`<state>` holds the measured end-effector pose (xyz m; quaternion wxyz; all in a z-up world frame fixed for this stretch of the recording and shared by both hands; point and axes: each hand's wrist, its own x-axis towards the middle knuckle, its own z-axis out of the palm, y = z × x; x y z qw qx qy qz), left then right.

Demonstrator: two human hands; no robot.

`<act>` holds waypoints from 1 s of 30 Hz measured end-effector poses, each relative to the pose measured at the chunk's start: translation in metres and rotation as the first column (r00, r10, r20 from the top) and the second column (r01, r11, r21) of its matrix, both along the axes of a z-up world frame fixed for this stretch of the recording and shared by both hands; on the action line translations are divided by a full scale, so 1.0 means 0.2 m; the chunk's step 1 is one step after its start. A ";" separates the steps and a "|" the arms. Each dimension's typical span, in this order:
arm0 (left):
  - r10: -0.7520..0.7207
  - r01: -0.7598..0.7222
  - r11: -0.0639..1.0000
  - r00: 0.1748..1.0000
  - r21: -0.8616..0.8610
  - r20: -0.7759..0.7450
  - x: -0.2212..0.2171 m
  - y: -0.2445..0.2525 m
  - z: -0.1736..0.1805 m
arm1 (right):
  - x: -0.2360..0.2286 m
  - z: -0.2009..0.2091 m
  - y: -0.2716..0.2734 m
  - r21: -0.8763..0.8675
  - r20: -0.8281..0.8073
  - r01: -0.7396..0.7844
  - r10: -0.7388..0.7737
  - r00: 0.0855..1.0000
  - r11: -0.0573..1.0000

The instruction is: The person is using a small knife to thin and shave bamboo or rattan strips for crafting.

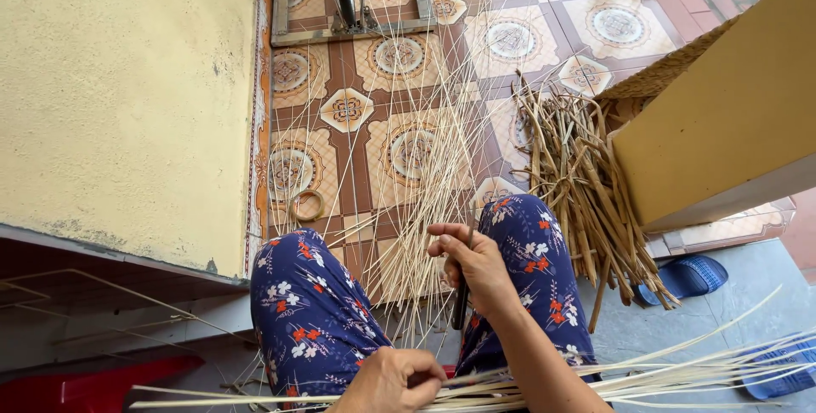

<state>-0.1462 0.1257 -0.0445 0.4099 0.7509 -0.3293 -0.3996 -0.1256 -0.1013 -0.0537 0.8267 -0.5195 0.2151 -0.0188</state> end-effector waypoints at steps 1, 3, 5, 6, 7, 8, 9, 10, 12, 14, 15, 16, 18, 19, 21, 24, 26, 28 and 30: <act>0.063 -0.062 0.998 0.998 0.020 -0.023 0.00 -0.01 0.03 | 0.00 0.02 -0.01 0.014 -0.007 0.020 -0.020 1.000 1.000; 0.157 -0.158 0.987 0.987 -0.030 -0.032 0.02 -0.01 -0.02 | -0.03 0.04 -0.02 -0.032 0.023 0.065 -0.065 0.998 0.997; 0.251 -0.254 0.964 0.967 -0.077 -0.047 0.06 -0.01 -0.07 | -0.07 0.11 -0.03 -0.075 0.053 0.109 -0.106 0.993 0.991; 0.302 -0.305 0.951 0.952 -0.054 -0.046 0.09 -0.01 -0.09 | -0.09 0.16 -0.03 -0.151 0.137 0.188 -0.167 0.976 0.971; 0.352 -0.354 0.935 0.935 -0.028 -0.044 0.12 -0.01 -0.12 | -0.12 0.22 -0.03 -0.218 0.224 0.269 -0.220 0.949 0.938; 0.356 -0.358 0.934 0.933 -0.024 -0.046 0.15 -0.01 -0.13 | -0.15 0.27 -0.03 -0.216 0.221 0.265 -0.217 0.951 0.940; 0.427 -0.440 0.897 0.885 -0.032 -0.184 0.18 -0.01 -0.14 | -0.17 0.32 -0.04 -0.233 0.351 0.331 -0.239 0.906 0.914; 0.485 -0.520 0.854 0.814 -0.027 -0.319 0.21 -0.01 -0.15 | -0.20 0.37 -0.04 -0.240 0.475 0.397 -0.250 0.844 0.886; 0.570 -0.604 0.797 0.749 0.005 -0.339 0.29 -0.02 -0.10 | -0.26 0.40 -0.02 -0.214 0.523 0.421 -0.260 0.812 0.882; 0.650 -0.682 0.730 0.672 0.044 -0.354 0.37 0.00 -0.13 | -0.30 0.39 0.01 -0.185 0.566 0.440 -0.271 0.778 0.879; 0.617 -0.744 0.664 0.600 -0.074 -0.509 0.42 0.01 -0.19 | -0.31 0.37 0.03 -0.301 0.547 0.408 -0.194 0.814 0.862; 0.546 -0.804 0.569 0.528 -0.174 -0.651 0.47 0.03 -0.25 | -0.32 0.35 0.05 -0.412 0.519 0.370 -0.119 0.847 0.833; 0.509 -0.816 0.547 0.501 -0.186 -0.700 0.52 0.00 -0.22 | -0.26 0.31 0.09 -0.536 0.368 0.197 0.017 0.930 0.821; 0.469 -0.828 0.527 0.471 -0.191 -0.748 0.54 0.00 -0.20 | -0.23 0.28 0.12 -0.625 0.189 0.009 0.140 0.972 0.781; 0.467 -0.834 0.515 0.467 -0.198 -0.751 0.56 -0.05 -0.14 | -0.20 0.20 0.22 -0.581 0.077 -0.110 0.189 0.979 0.806; 0.428 -0.845 0.491 0.448 -0.214 -0.785 0.60 -0.16 -0.05 | -0.18 0.10 0.36 -0.396 -0.126 -0.342 0.319 0.939 0.852; 0.395 -0.853 0.474 0.425 -0.216 -0.814 0.60 -0.22 -0.01 | -0.18 0.02 0.41 -0.246 -0.207 -0.450 0.407 0.889 0.858; 0.382 -0.837 0.480 0.469 -0.263 -0.796 0.60 -0.29 0.01 | -0.16 -0.09 0.41 0.098 -0.011 -0.444 0.447 0.894 0.891; 0.409 -0.809 0.525 0.513 -0.265 -0.755 0.61 -0.30 -0.02 | -0.11 -0.06 0.35 0.027 -0.010 -0.355 0.356 0.935 0.934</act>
